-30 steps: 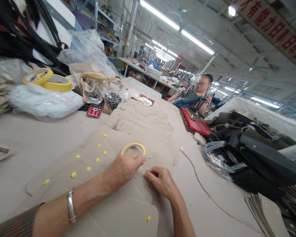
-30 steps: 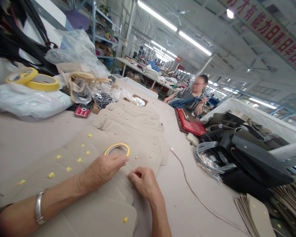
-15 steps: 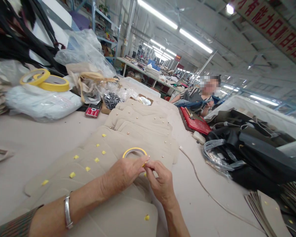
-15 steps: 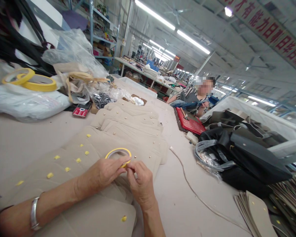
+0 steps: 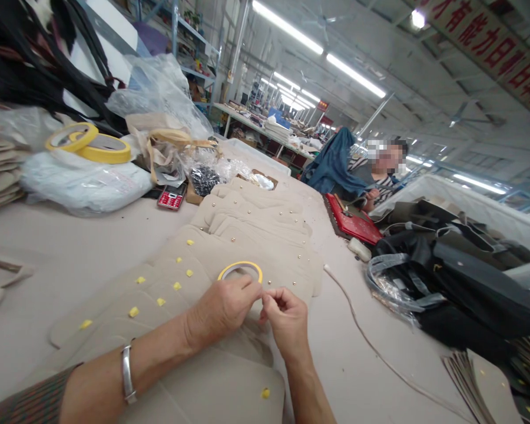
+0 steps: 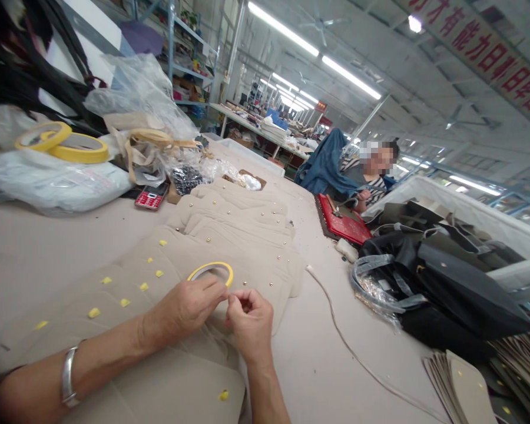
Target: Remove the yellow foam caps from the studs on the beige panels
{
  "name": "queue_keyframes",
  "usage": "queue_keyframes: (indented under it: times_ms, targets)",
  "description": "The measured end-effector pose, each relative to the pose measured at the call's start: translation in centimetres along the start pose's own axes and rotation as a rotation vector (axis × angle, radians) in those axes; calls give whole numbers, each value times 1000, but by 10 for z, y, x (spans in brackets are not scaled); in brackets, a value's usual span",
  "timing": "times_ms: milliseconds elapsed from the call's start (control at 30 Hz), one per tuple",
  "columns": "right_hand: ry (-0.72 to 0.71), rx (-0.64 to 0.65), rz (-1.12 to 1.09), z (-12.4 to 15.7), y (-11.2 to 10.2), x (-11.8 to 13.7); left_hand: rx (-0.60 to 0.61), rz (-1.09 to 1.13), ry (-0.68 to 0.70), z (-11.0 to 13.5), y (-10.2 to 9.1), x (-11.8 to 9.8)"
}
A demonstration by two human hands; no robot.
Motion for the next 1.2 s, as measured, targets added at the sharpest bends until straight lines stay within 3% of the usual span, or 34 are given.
queue_keyframes:
  times_ms: [100,167,333,433,533,800,1033,1200]
  targets:
    - [156,-76,-54,-8,-5,-17,-112,16,25,1,-4,-2]
    - [225,-131,1,-15,-15,-30,-126,-32,29,2,-3,-2]
    - [276,-20,46,-27,-29,-52,44,-294,-57,-1,15,7]
    - [263,47,89,-28,-26,-57,173,-352,-90,-4,27,11]
    - [227,80,165,-28,-22,-59,218,-352,-94,-6,31,11]
    - [74,110,343,-34,-18,-52,245,-345,-62,1,26,9]
    - [189,-10,204,-17,-25,-62,278,-325,-57,5,28,11]
    - [-9,49,452,-19,-17,-48,261,-344,-50,5,28,10]
Point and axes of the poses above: each hand's wrist, its own z-axis away from the middle knuckle, its own y-axis out of the palm, x = y × z, the point moved 5 cm from there along -z, towards the middle knuckle, and after that the axes turned 14 degrees about -y, right-handed, at the moved point
